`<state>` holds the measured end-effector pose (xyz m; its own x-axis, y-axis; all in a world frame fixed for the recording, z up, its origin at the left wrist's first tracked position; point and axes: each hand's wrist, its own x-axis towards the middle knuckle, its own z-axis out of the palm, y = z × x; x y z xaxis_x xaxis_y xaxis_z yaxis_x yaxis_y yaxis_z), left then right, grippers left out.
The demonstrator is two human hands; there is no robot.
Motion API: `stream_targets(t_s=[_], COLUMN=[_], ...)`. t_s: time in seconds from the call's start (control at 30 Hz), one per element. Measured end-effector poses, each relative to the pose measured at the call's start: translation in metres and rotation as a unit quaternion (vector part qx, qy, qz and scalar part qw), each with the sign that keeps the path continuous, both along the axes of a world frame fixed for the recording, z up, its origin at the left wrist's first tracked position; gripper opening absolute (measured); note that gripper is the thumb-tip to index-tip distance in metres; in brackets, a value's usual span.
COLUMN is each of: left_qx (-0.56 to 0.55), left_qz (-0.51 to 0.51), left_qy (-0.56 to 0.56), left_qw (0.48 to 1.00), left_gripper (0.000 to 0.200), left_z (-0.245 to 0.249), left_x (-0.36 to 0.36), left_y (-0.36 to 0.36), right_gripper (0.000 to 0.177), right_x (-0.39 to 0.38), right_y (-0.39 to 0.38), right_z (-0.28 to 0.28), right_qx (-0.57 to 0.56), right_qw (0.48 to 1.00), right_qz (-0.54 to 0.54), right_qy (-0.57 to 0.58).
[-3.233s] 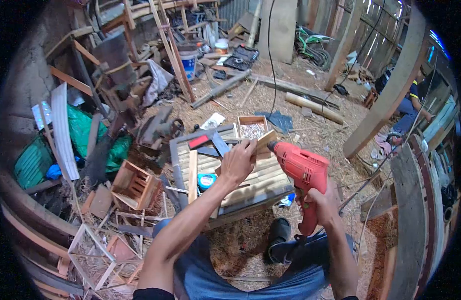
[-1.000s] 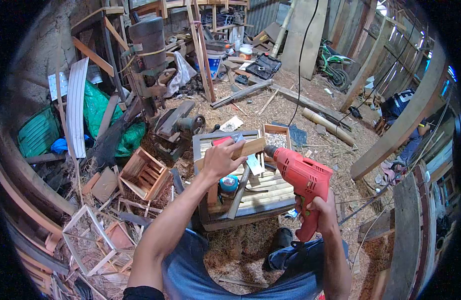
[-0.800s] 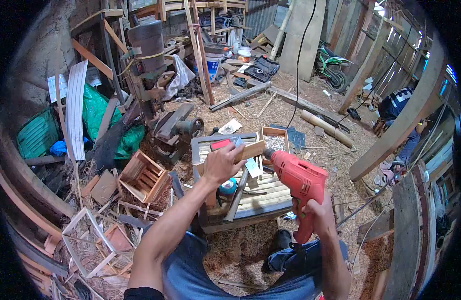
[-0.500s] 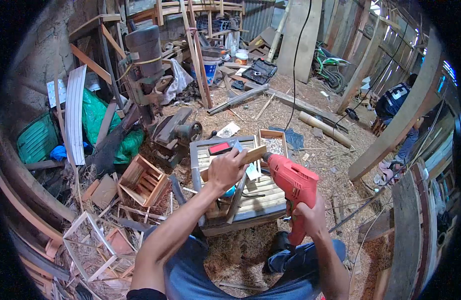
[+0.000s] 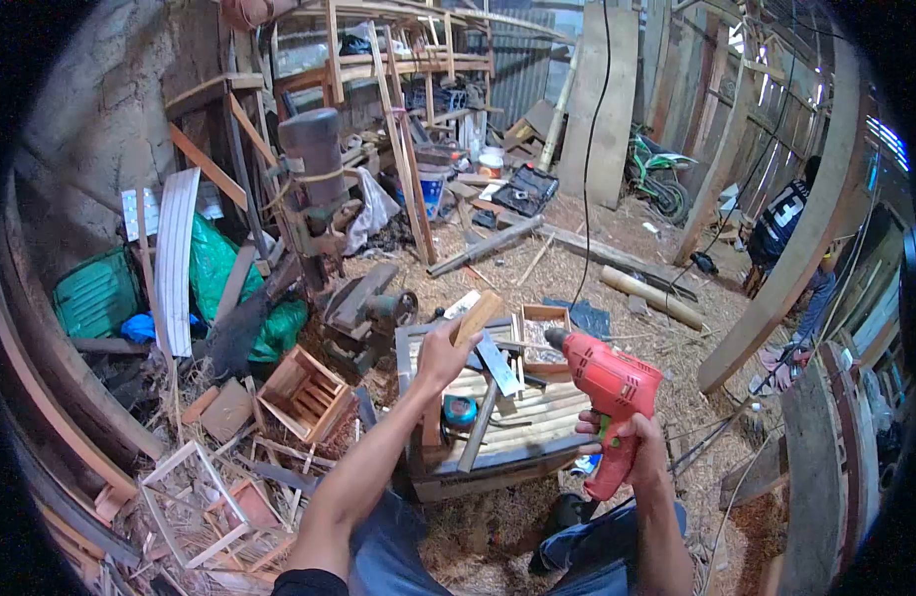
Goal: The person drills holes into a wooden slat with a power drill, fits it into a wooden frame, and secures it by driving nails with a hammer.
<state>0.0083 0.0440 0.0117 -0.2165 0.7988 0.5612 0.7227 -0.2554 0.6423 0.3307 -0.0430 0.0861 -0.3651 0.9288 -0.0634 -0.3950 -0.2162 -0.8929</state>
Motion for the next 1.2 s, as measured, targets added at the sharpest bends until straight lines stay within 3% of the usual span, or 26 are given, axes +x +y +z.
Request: stream_targets(t_s=[0.07, 0.17, 0.23, 0.37, 0.5, 0.57, 0.6, 0.63, 0.73, 0.77, 0.97, 1.03, 1.1, 1.17, 1.2], left_qx=[-0.084, -0.185, -0.164, -0.156, -0.159, -0.196, -0.186, -0.161, -0.289, -0.271, -0.173, -0.178, -0.167, -0.281, -0.333], left_qz=[-0.108, -0.283, -0.323, -0.298, -0.295, -0.239, -0.268, -0.226, -0.253, -0.272, -0.257, -0.271, -0.24, -0.227, -0.177], left_qy=[-0.202, -0.452, -0.541, -0.515, -0.499, -0.408, -0.41, -0.29, -0.176, -0.1, 0.024, 0.007, 0.129, 0.176, 0.256], left_qw=[0.97, 0.825, 0.759, 0.788, 0.799, 0.859, 0.852, 0.916, 0.906, 0.918, 0.95, 0.946, 0.948, 0.916, 0.89], left_gripper=[0.035, 0.049, 0.052, 0.046, 0.04, 0.036, 0.035, 0.035, 0.032, 0.029, 0.031, 0.03, 0.024, 0.025, 0.027], left_z=[0.006, 0.028, 0.039, 0.056, 0.031, 0.023, 0.023, 0.015, 0.023, -0.011, -0.071, -0.047, -0.025, 0.0, 0.009], left_x=[0.0, 0.006, 0.016, 0.031, 0.024, 0.022, 0.028, 0.034, 0.052, 0.054, 0.094, 0.095, 0.086, 0.074, 0.069], left_y=[0.006, -0.009, -0.023, -0.037, -0.015, -0.011, -0.014, -0.011, -0.028, -0.011, -0.003, -0.005, -0.015, -0.027, -0.031], right_gripper=[0.061, 0.056, 0.055, 0.054, 0.053, 0.052, 0.052, 0.053, 0.056, 0.056, 0.059, 0.059, 0.059, 0.058, 0.057], right_x=[0.006, 0.016, 0.013, 0.019, 0.022, 0.024, 0.021, 0.022, 0.03, 0.03, 0.048, 0.055, 0.067, 0.073, 0.074], right_y=[0.002, 0.01, 0.008, 0.005, 0.006, 0.003, 0.0, -0.001, 0.007, 0.006, -0.004, -0.01, -0.012, -0.013, -0.013], right_z=[-0.002, -0.01, -0.006, -0.004, 0.0, -0.004, 0.0, 0.004, -0.004, -0.004, -0.018, -0.02, -0.027, -0.033, -0.031], right_qx=[0.026, -0.008, -0.034, -0.014, -0.016, -0.012, -0.023, -0.031, -0.027, -0.03, -0.06, -0.099, -0.118, -0.126, -0.132], right_qw=[0.999, 0.996, 0.991, 0.988, 0.98, 0.976, 0.978, 0.979, 0.977, 0.978, 0.989, 0.985, 0.983, 0.98, 0.979], right_qz=[-0.019, -0.034, -0.029, -0.061, -0.065, -0.049, -0.079, -0.111, -0.08, -0.073, -0.074, -0.139, -0.134, -0.152, -0.155], right_qy=[0.006, 0.076, 0.129, 0.138, 0.188, 0.213, 0.189, 0.167, 0.196, 0.191, 0.109, 0.023, 0.031, 0.009, 0.003])
